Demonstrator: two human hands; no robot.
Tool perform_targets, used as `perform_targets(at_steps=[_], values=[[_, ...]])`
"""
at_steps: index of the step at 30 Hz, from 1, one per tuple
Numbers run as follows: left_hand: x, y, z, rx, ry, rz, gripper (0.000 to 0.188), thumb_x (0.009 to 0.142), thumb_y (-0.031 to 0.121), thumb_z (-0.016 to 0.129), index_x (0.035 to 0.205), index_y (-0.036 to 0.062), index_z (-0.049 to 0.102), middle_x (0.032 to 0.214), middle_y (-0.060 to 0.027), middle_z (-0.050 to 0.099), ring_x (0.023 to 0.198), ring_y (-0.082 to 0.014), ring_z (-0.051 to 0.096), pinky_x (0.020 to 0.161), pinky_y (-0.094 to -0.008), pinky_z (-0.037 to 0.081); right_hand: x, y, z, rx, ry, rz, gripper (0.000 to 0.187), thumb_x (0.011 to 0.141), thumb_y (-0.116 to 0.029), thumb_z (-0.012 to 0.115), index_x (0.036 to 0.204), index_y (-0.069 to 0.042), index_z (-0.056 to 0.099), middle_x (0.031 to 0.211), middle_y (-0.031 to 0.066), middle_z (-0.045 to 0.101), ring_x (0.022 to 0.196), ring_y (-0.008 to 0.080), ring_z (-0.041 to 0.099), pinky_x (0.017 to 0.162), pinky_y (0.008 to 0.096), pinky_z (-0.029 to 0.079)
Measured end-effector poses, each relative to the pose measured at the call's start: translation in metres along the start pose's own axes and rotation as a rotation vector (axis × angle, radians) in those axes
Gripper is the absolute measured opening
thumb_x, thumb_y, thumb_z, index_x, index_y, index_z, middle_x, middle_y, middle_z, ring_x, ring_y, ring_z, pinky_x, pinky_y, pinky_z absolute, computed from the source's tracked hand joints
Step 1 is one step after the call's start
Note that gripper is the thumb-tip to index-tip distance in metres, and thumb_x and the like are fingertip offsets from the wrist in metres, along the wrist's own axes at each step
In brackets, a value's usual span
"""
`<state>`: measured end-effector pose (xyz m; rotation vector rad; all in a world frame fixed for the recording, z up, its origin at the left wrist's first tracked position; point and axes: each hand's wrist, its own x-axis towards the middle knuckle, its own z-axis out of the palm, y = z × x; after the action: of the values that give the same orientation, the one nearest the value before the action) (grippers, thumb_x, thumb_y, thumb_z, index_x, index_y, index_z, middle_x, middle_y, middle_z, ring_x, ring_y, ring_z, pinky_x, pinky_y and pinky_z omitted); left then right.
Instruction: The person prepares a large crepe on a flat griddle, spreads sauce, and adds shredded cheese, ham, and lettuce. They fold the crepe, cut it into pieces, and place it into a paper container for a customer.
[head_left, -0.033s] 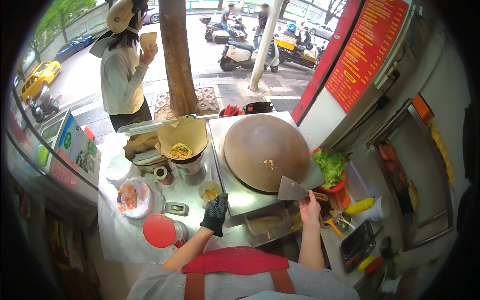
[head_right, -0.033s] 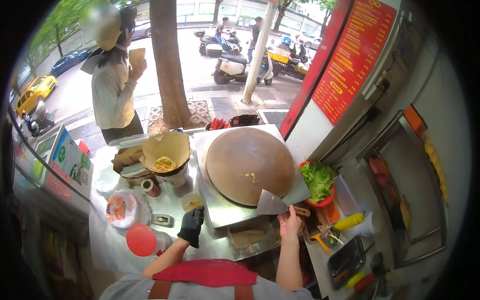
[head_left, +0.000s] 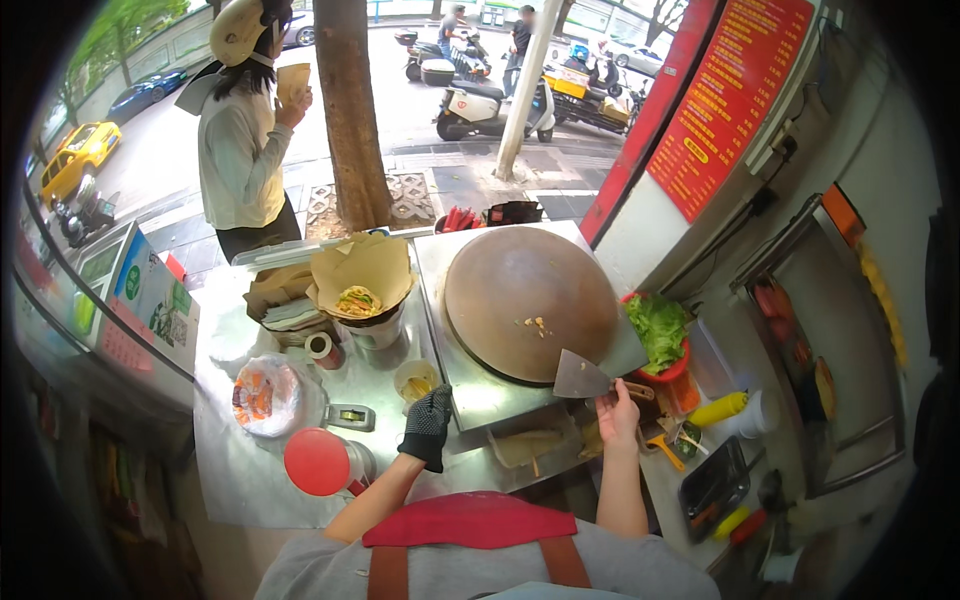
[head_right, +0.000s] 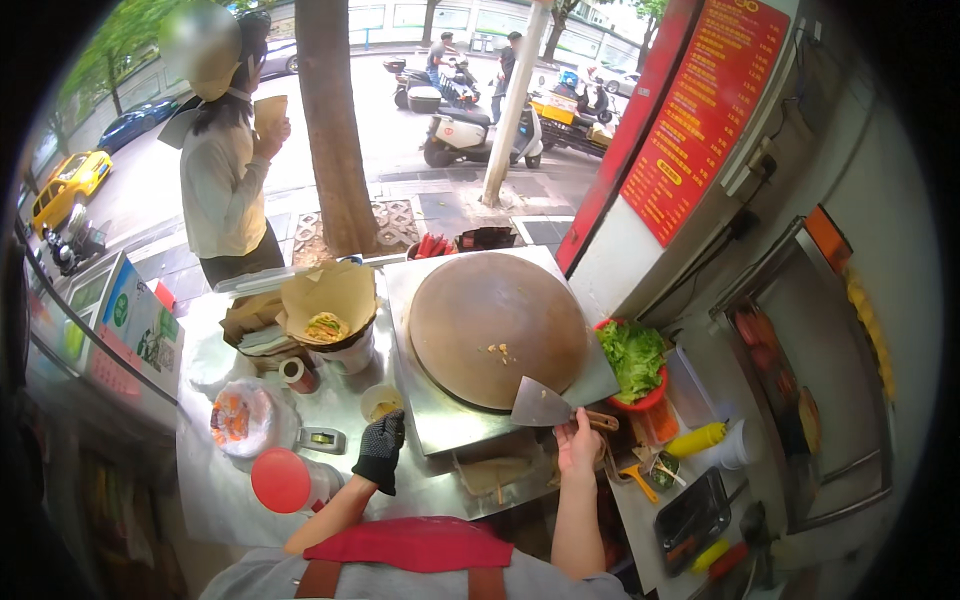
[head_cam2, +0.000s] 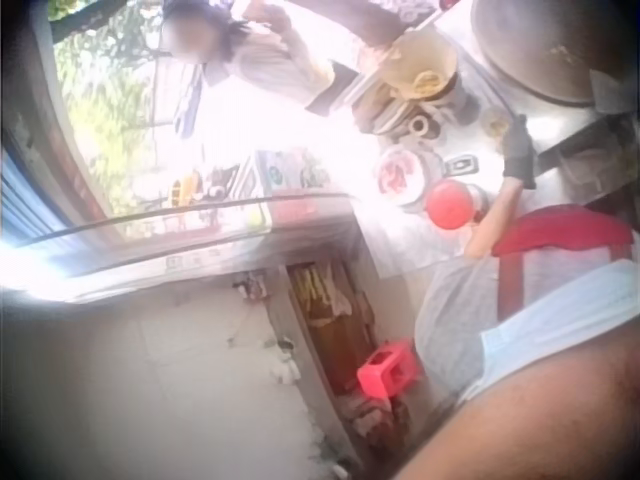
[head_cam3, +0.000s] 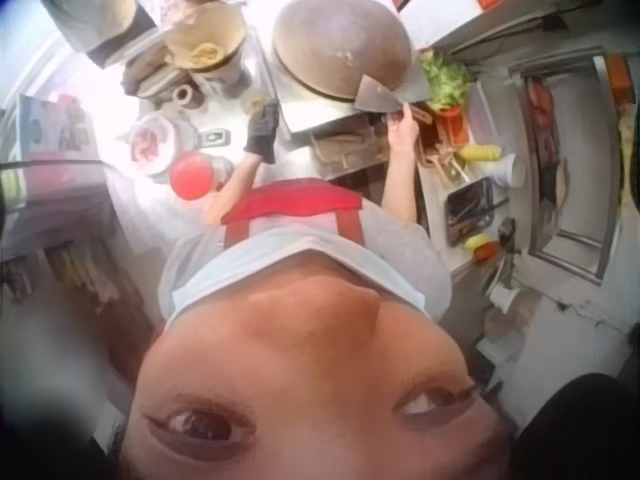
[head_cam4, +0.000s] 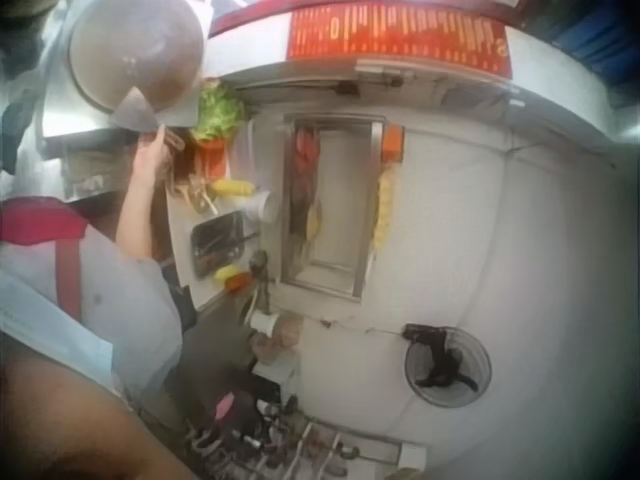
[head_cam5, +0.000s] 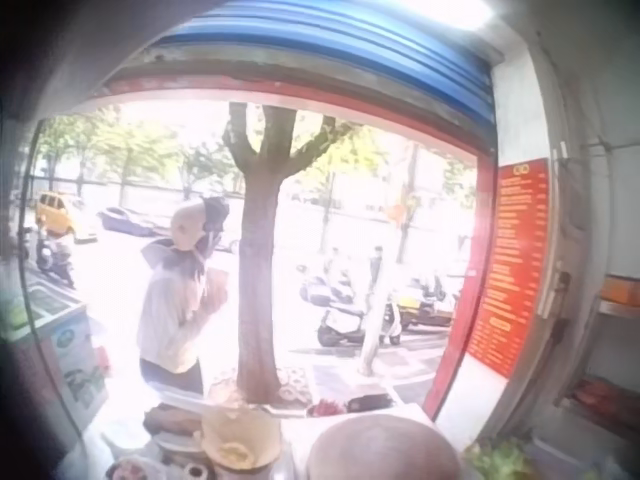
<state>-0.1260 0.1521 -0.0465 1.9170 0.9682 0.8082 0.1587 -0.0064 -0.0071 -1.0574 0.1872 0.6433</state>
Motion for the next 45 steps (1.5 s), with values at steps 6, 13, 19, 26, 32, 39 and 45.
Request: perform_targets(at_steps=[6,13,19,26,32,39,45], values=[[-0.003,0.020,-0.009,-0.142,0.056,-0.099,0.019,0.090,0.013,0.045,0.099,0.0032,0.059,0.076,-0.0121,0.062,0.066,-0.0249,0.059,0.061,-0.0338,0.048,0.018,-0.012,-0.010,-0.125,0.076,-0.127,0.022,0.090,-0.023,0.061,0.103,-0.006,0.056,0.097,0.0043,0.060,0.088,0.0178,0.060,0.075,0.0334,0.053],[-0.004,-0.002,0.002,0.108,0.197,0.228,0.017,0.092,0.018,0.052,0.094,0.0040,0.061,0.073,-0.0092,0.062,0.061,-0.0176,0.058,0.059,-0.0292,0.047,0.073,-0.032,-0.010,-0.460,0.157,-0.354,0.032,0.091,-0.028,0.059,0.107,-0.001,0.053,0.104,0.0087,0.059,0.089,0.0199,0.060,0.066,0.0333,0.055],[0.000,0.028,0.000,-0.210,0.079,-0.339,0.013,0.088,0.014,0.058,0.090,0.0014,0.059,0.073,-0.0068,0.058,0.064,-0.0151,0.054,0.062,-0.0278,0.045,0.112,-0.038,0.034,-0.722,0.076,-0.459,0.037,0.090,-0.029,0.059,0.104,0.004,0.052,0.100,0.0127,0.060,0.083,0.0194,0.061,0.057,0.0303,0.056],[0.011,0.024,0.026,-0.364,0.045,-0.396,0.017,0.088,0.019,0.060,0.094,0.0027,0.058,0.073,-0.0046,0.059,0.061,-0.0120,0.056,0.059,-0.0272,0.046,0.119,0.013,0.104,-0.788,-0.225,-0.489,0.036,0.090,-0.027,0.059,0.101,0.007,0.053,0.088,0.0150,0.062,0.064,0.0192,0.062,0.045,0.0307,0.054],[0.018,0.032,0.027,-0.361,0.096,-0.464,0.014,0.087,0.015,0.060,0.094,0.0023,0.058,0.071,-0.0055,0.059,0.063,-0.0119,0.057,0.060,-0.0259,0.046,0.189,-0.040,0.143,-0.943,-0.208,-0.668,0.038,0.088,-0.027,0.059,0.107,0.005,0.050,0.087,0.0171,0.064,0.065,0.0268,0.063,0.056,0.0360,0.052],[-0.005,0.012,0.028,-0.327,0.195,-0.551,0.013,0.087,0.013,0.061,0.095,0.0027,0.059,0.070,-0.0053,0.059,0.059,-0.0111,0.056,0.055,-0.0252,0.046,0.313,-0.060,0.196,-1.183,-0.369,-0.816,0.042,0.086,-0.029,0.061,0.113,0.001,0.048,0.094,0.0191,0.064,0.082,0.0327,0.063,0.069,0.0407,0.049],[-0.013,0.018,0.033,-0.293,0.183,-0.600,0.014,0.086,0.013,0.062,0.096,0.0031,0.059,0.070,-0.0049,0.059,0.060,-0.0105,0.056,0.055,-0.0248,0.045,0.249,-0.026,0.228,-1.141,-0.989,-0.482,0.033,0.088,-0.023,0.062,0.108,0.001,0.052,0.090,0.0125,0.063,0.074,0.0194,0.063,0.055,0.0304,0.054]])
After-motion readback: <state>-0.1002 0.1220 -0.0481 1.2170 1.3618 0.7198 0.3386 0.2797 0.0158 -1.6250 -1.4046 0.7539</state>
